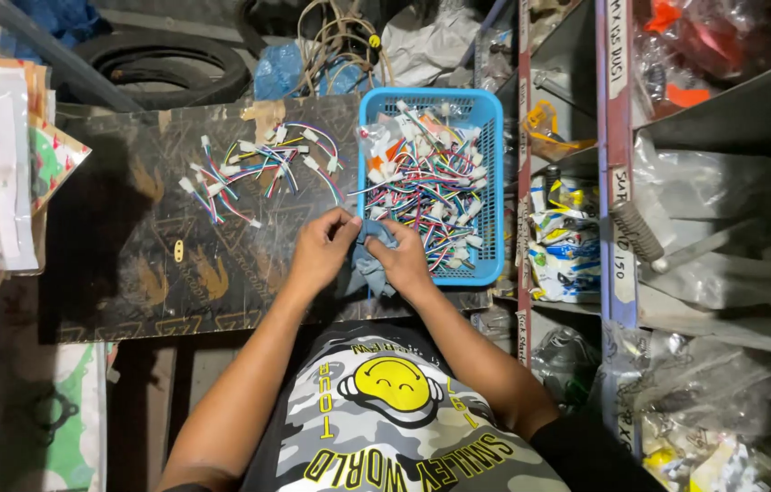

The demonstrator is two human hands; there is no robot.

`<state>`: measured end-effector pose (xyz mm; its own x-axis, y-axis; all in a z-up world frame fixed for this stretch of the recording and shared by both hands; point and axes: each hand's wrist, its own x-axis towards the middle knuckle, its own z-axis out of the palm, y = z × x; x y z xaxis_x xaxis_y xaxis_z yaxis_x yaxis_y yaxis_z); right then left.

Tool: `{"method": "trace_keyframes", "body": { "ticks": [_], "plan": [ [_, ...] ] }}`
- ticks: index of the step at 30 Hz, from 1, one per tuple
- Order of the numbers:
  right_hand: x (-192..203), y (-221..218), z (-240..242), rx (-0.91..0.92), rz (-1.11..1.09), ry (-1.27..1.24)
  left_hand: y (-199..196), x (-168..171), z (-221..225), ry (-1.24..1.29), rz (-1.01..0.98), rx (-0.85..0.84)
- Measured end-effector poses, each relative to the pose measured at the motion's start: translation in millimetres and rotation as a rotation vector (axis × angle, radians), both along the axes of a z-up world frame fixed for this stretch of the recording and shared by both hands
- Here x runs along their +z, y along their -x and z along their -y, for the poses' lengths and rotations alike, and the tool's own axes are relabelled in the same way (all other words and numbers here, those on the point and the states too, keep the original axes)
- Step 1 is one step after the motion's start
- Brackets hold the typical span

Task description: Clean several electrical wiring harnesses and connectors using a blue cloth at a workbench.

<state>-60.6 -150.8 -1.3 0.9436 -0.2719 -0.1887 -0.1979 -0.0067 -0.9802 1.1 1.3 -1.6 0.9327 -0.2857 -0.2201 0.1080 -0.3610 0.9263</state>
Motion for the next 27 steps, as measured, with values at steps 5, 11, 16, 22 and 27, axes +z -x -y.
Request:
{"method": "trace_keyframes", "body": {
  "ticks": [5, 11, 16, 22, 27],
  "plan": [
    [-26.4, 8.9, 19.4, 0.038, -0.077, -0.158, 9.2, -6.4, 14.6, 0.152, 0.005, -0.031],
    [-37.1, 15.7, 30.2, -0.100, -0.159, -0.552, 15.1, 5.7, 30.1, 0.198, 0.016, -0.066],
    [-12.5, 19.6, 20.5, -0.176, -0.167, -0.807, 15.1, 17.2, 29.1, 0.118, 0.090, -0.049],
    [-56.5, 17.2, 25.2, -0.091, -0.226, -0.945, 13.1, 11.5, 20.8, 0.106, 0.316, -0.073],
    [-82.1, 21.2, 22.6, -0.077, -0.297, -1.272, 8.3, 16.9, 5.6, 0.012, 0.550, -0.063]
  ]
}}
